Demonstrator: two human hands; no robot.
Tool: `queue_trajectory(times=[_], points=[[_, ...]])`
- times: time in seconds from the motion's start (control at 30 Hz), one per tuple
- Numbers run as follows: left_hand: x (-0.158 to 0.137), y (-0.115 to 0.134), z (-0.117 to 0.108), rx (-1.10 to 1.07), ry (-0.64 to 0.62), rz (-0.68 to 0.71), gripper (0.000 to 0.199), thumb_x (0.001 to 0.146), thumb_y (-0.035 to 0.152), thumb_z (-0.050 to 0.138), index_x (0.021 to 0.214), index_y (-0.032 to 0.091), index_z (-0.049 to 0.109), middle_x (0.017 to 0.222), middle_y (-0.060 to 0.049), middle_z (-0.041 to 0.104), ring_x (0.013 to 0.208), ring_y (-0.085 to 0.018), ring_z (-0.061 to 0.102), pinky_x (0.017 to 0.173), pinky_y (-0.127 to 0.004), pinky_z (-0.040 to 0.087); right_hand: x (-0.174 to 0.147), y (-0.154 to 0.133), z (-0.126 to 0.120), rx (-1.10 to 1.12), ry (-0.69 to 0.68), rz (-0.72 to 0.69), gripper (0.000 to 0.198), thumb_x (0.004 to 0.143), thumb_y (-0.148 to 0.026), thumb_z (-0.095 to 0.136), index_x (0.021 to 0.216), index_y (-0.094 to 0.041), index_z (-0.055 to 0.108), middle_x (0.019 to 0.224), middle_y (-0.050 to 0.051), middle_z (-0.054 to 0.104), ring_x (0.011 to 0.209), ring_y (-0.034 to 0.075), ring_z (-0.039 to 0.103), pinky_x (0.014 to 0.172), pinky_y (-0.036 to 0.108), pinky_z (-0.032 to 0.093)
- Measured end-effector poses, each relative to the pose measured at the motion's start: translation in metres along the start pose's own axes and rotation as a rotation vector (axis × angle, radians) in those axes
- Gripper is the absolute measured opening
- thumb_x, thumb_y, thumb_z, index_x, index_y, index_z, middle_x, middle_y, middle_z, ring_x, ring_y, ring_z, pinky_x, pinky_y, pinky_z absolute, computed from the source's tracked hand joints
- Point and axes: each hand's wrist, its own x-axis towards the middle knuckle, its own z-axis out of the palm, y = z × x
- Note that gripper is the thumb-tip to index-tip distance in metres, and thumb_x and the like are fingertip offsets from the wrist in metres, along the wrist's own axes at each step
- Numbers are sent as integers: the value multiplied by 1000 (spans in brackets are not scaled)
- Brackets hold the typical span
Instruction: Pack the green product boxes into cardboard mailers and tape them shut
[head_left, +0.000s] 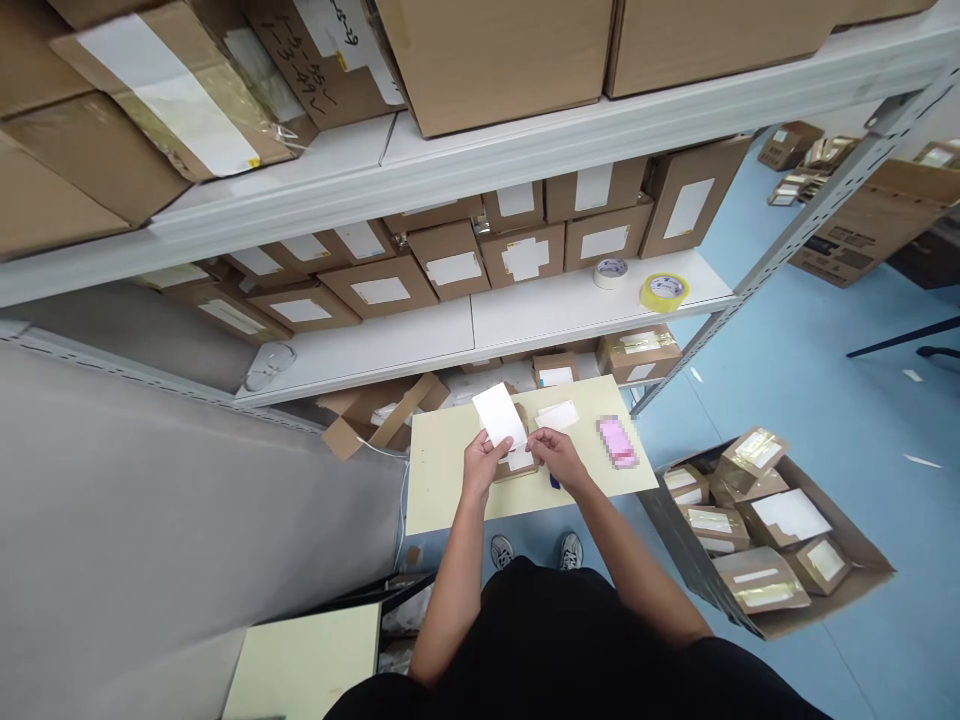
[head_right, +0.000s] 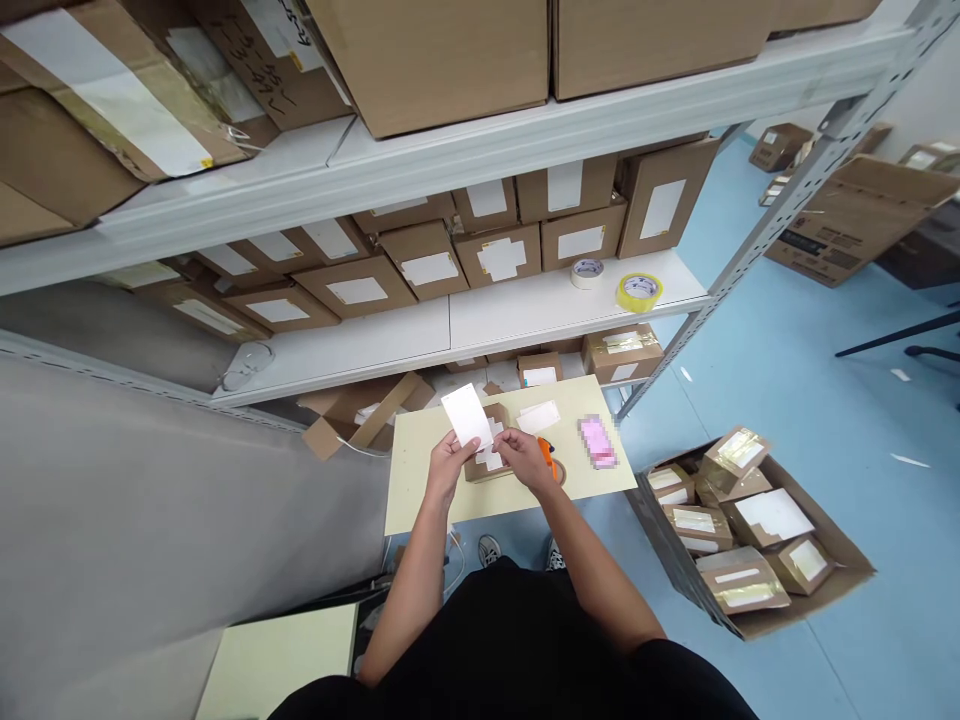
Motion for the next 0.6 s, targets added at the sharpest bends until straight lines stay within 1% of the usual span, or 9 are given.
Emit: queue_trajectory(times=[0.07, 0.1, 0.13, 0.2, 0.27, 0.3, 0.43, 0.53, 0.6], points=[[-5, 4, 3, 126, 118, 77, 78, 64, 44, 93, 133, 20, 69, 121, -14, 76, 100, -25, 72, 89, -38, 57, -4, 0, 1, 13, 6, -16, 24, 83, -47, 70, 82, -23, 68, 69, -2, 62, 60, 13, 50, 59, 26, 43], [-8, 6, 4, 181, 144, 123, 71, 68, 44, 91, 133, 22, 70, 124, -14, 74, 103, -25, 71, 90, -37, 57, -5, 0, 1, 12, 7, -20, 25, 83, -48, 70, 84, -23, 68, 72, -1, 63, 61, 13, 51, 60, 27, 44], [-11, 8, 5, 216, 118, 161, 60, 74, 46, 86, 127, 22, 73, 124, -13, 75, 104, -25, 71, 91, -36, 57, -6, 0, 2, 3, 6, -22, 27, 84, -50, 70, 85, -23, 68, 73, -1, 63, 62, 14, 52, 61, 27, 45], [-17, 11, 6, 224, -47, 183, 41, 81, 50, 79, 110, 20, 81, 114, -12, 78, 102, -26, 72, 91, -37, 57, -8, 1, 5, -26, 2, -30, 30, 85, -54, 70, 86, -24, 68, 70, -1, 61, 63, 15, 52, 61, 28, 46], [-19, 11, 4, 192, -188, 157, 38, 80, 51, 79, 99, 19, 83, 104, -11, 81, 99, -28, 73, 91, -38, 58, -8, 2, 10, -56, -5, -42, 33, 85, -57, 70, 86, -24, 68, 65, -2, 58, 63, 16, 52, 61, 29, 46], [-19, 9, 2, 171, -209, 143, 38, 78, 51, 81, 97, 18, 84, 102, -11, 82, 99, -29, 74, 91, -39, 58, -8, 3, 13, -67, -9, -47, 33, 85, -57, 70, 86, -24, 68, 65, -2, 57, 63, 16, 52, 61, 29, 46], [-12, -1, -7, 36, -130, 64, 41, 75, 54, 82, 91, 16, 83, 96, -11, 82, 95, -28, 75, 91, -39, 58, -5, 4, 25, -83, -11, -47, 32, 85, -56, 72, 86, -24, 67, 69, -1, 60, 66, 17, 55, 65, 30, 49], [-5, -3, -16, -113, -68, -2, 47, 80, 60, 75, 93, 15, 81, 104, -14, 81, 97, -27, 76, 89, -38, 59, 0, 2, 35, -76, 26, -46, 30, 85, -53, 71, 87, -24, 66, 71, -1, 61, 68, 17, 59, 69, 31, 51], [0, 0, -24, -138, -112, -1, 49, 81, 61, 73, 98, 16, 81, 111, -15, 80, 103, -27, 76, 90, -38, 58, 3, 0, 42, -91, 29, -49, 28, 86, -51, 70, 88, -24, 66, 71, -1, 62, 70, 18, 60, 70, 32, 51]])
